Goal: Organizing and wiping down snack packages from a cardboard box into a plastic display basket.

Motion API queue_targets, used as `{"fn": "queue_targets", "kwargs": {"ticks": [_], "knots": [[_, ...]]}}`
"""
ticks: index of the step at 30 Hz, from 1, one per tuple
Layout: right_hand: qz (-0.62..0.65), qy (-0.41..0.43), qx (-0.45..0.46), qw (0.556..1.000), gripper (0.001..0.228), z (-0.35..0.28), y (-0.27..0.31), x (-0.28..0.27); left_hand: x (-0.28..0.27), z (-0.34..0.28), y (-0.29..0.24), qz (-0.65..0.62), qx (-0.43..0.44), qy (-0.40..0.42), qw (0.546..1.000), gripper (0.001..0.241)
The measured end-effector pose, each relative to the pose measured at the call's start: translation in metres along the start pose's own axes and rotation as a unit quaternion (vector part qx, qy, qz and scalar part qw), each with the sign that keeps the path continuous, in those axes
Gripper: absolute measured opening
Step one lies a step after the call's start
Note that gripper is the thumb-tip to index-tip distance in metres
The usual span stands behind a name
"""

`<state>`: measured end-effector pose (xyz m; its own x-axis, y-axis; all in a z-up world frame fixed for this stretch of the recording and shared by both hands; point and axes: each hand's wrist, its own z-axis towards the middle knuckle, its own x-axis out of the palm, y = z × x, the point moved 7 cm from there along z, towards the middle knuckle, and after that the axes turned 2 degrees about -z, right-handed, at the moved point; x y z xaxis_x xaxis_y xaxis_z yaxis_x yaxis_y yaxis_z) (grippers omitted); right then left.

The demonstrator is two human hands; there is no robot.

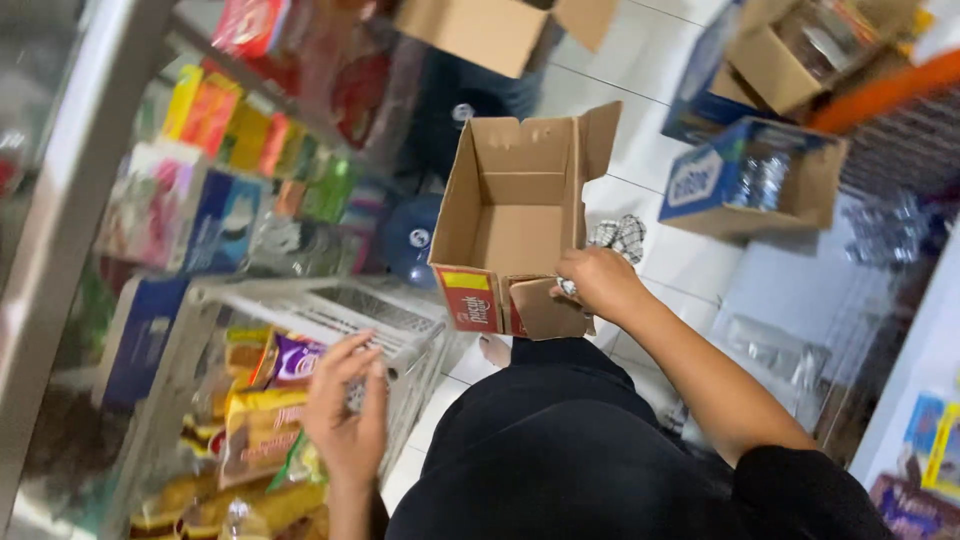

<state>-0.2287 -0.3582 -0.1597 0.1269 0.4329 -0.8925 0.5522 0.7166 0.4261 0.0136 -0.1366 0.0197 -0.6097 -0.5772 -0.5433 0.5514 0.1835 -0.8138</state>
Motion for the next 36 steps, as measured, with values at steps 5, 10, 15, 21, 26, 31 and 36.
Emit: {"fn": "queue_targets", "kwargs": {"ticks": [5,10,15,21,26,31,36], "knots": [[-0.016,-0.051,0.100,0.994,0.034,-0.078,-0.029,-0.047,0.054,0.011,-0.037,-0.060,0.071,0.106,0.990,0.016],[-0.037,-0.122,0.232,0.964,0.040,-0.139,-0.091,-0.073,0.094,0.022,-0.052,-0.046,0.077,0.150,0.985,0.016],[-0.088,-0.255,0.303,0.914,0.040,-0.181,-0.216,-0.071,0.138,0.046,-0.067,-0.032,0.066,0.152,0.986,0.017],[-0.157,-0.257,0.406,0.863,0.038,-0.197,-0.410,-0.023,0.216,0.072,-0.083,-0.020,0.051,0.158,0.986,0.017],[-0.138,-0.194,0.481,0.844,0.029,-0.181,-0.523,0.067,0.263,0.087,-0.093,-0.012,0.045,0.141,0.989,0.017],[-0.128,-0.153,0.467,0.861,0.031,-0.167,-0.596,0.125,0.269,0.089,-0.089,-0.029,-0.009,0.090,0.995,0.014],[-0.133,0.038,0.376,0.916,0.061,-0.107,-0.599,0.083,0.255,0.066,-0.067,-0.024,-0.029,0.038,0.999,0.016]]}}
